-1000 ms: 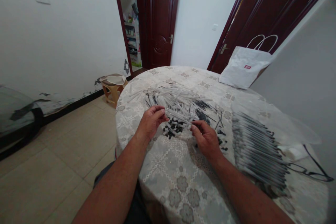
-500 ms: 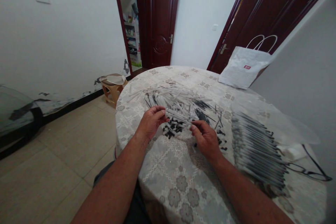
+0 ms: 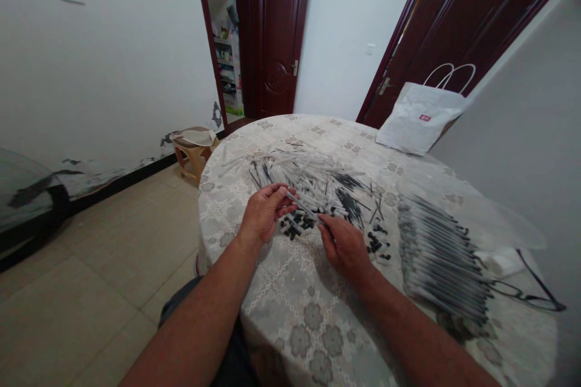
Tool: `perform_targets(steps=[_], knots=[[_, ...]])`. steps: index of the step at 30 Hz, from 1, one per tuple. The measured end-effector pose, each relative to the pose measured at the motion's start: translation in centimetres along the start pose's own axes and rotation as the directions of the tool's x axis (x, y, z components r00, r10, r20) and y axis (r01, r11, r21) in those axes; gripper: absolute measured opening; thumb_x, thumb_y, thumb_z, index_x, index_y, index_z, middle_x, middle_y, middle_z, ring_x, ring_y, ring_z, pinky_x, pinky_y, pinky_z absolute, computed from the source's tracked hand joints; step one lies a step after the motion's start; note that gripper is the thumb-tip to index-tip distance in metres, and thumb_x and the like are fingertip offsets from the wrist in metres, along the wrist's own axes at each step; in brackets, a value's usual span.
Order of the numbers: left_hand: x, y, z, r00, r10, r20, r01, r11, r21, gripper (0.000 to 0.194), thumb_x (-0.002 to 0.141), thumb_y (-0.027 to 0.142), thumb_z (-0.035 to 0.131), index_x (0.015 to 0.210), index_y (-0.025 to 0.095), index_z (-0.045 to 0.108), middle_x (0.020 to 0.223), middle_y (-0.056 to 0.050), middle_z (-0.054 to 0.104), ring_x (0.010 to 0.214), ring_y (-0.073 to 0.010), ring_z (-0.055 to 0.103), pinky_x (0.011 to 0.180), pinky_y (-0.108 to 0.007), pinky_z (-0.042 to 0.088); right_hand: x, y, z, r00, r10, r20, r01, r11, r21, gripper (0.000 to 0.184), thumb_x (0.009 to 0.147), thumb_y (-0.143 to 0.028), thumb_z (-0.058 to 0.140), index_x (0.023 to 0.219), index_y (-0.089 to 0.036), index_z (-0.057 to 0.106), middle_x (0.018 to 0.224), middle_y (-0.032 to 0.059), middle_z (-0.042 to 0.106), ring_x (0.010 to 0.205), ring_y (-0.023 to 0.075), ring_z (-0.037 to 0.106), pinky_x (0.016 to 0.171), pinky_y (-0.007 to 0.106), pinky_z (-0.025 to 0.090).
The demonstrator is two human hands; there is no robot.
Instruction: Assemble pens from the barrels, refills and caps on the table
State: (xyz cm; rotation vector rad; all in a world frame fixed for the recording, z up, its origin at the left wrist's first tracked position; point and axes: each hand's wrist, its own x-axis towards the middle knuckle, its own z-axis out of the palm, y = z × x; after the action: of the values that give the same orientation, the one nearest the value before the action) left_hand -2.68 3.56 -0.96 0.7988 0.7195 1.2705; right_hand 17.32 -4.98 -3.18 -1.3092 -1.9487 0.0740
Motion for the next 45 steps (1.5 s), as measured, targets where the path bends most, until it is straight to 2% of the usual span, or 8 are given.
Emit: perform_targets(steps=[6, 12, 14, 19, 23, 28, 35, 45], knots=[[-0.2, 0.1, 0.6, 1.000, 0.021, -0.002, -0.020, 0.997, 0.068, 0.028, 0.080, 0.033, 0.078, 0.098, 0.014, 0.069, 0.101, -0.011, 0.076, 0.090, -0.0214, 0.075, 0.074, -0.032, 0.065, 0.5, -1.0, -0.7, 0.961, 0.271, 0.061, -0.277, 0.923, 0.266, 0.028, 0.097, -0.037, 0.054, 0.113, -0.023, 0.073, 0.084, 0.0048, 0.074, 0.079, 0.0203, 0.069, 0.079, 0.034, 0.053], [0.5, 0.1, 0.3, 0.999, 0.044, -0.014, -0.041, 0.984, 0.173, 0.029, 0.079, 0.033, 0.079, 0.099, 0.015, 0.069, 0.101, -0.010, 0.077, 0.095, -0.0224, 0.075, 0.077, -0.032, 0.065, 1.6, 0.6, 0.5, 0.801, 0.479, 0.358, -0.561, 0.393, 0.729, 0.030, 0.081, -0.047, 0.068, 0.095, -0.020, 0.069, 0.062, -0.0044, 0.058, 0.051, 0.0117, 0.052, 0.052, 0.025, 0.045], [0.5, 0.0, 0.4, 0.999, 0.038, -0.021, -0.033, 0.984, 0.174, 0.029, 0.080, 0.034, 0.079, 0.100, 0.016, 0.068, 0.101, -0.009, 0.077, 0.095, -0.0227, 0.075, 0.078, -0.034, 0.065, 1.9, 0.9, 0.2, 0.786, 0.477, 0.394, -0.585, 0.366, 0.724, 0.029, 0.081, -0.047, 0.068, 0.093, -0.020, 0.067, 0.062, -0.0049, 0.058, 0.051, 0.0112, 0.051, 0.052, 0.024, 0.044], [-0.4, -0.1, 1.3, 0.999, 0.017, 0.052, -0.026, 0.982, 0.188, 0.031, 0.080, 0.036, 0.080, 0.102, 0.019, 0.065, 0.103, -0.009, 0.078, 0.095, -0.0230, 0.076, 0.080, -0.035, 0.065, 2.6, -0.4, -2.9, 0.933, 0.284, 0.219, -0.350, 0.852, 0.389, 0.016, 0.095, -0.033, 0.059, 0.100, -0.022, 0.069, 0.078, -0.0016, 0.069, 0.069, 0.0131, 0.060, 0.066, 0.024, 0.045], [-1.4, -0.3, 1.9, 0.977, -0.038, 0.209, -0.031, 0.949, 0.315, 0.036, 0.076, 0.041, 0.084, 0.101, 0.020, 0.070, 0.106, -0.010, 0.078, 0.093, -0.0267, 0.076, 0.081, -0.040, 0.065, 3.1, -1.5, -5.9, 0.974, 0.065, 0.216, -0.069, 0.998, 0.013, 0.012, 0.096, -0.022, 0.061, 0.105, -0.021, 0.069, 0.093, 0.0039, 0.070, 0.087, 0.0174, 0.062, 0.081, 0.028, 0.045], [-1.9, -0.9, 1.8, 0.940, -0.115, 0.322, -0.065, 0.864, 0.499, 0.042, 0.074, 0.047, 0.084, 0.103, 0.019, 0.074, 0.099, -0.012, 0.079, 0.094, -0.0310, 0.076, 0.079, -0.042, 0.064, 2.5, 0.8, -11.5, 0.969, 0.039, 0.244, 0.033, 0.959, -0.283, 0.011, 0.094, -0.019, 0.064, 0.100, -0.019, 0.073, 0.096, 0.0077, 0.066, 0.093, 0.0200, 0.060, 0.085, 0.031, 0.045], [-1.8, -1.0, 1.4, 0.945, -0.086, 0.317, -0.110, 0.826, 0.552, 0.038, 0.078, 0.051, 0.079, 0.100, 0.021, 0.075, 0.098, -0.012, 0.079, 0.091, -0.0295, 0.076, 0.077, -0.041, 0.064, -1.5, 11.0, -20.5, 0.919, 0.394, 0.018, -0.284, 0.691, -0.665, 0.021, 0.096, -0.020, 0.059, 0.105, -0.015, 0.078, 0.100, 0.0128, 0.070, 0.097, 0.0232, 0.063, 0.090, 0.032, 0.044], [-1.5, -0.8, 1.2, 0.966, -0.034, 0.255, -0.125, 0.805, 0.580, 0.039, 0.079, 0.051, 0.077, 0.100, 0.018, 0.073, 0.093, -0.010, 0.079, 0.084, -0.0261, 0.076, 0.072, -0.035, 0.063, -3.7, 15.5, -21.3, 0.790, 0.613, -0.011, -0.354, 0.442, -0.824, 0.028, 0.098, -0.026, 0.054, 0.111, -0.019, 0.078, 0.108, 0.0147, 0.070, 0.104, 0.0239, 0.064, 0.089, 0.029, 0.044]])
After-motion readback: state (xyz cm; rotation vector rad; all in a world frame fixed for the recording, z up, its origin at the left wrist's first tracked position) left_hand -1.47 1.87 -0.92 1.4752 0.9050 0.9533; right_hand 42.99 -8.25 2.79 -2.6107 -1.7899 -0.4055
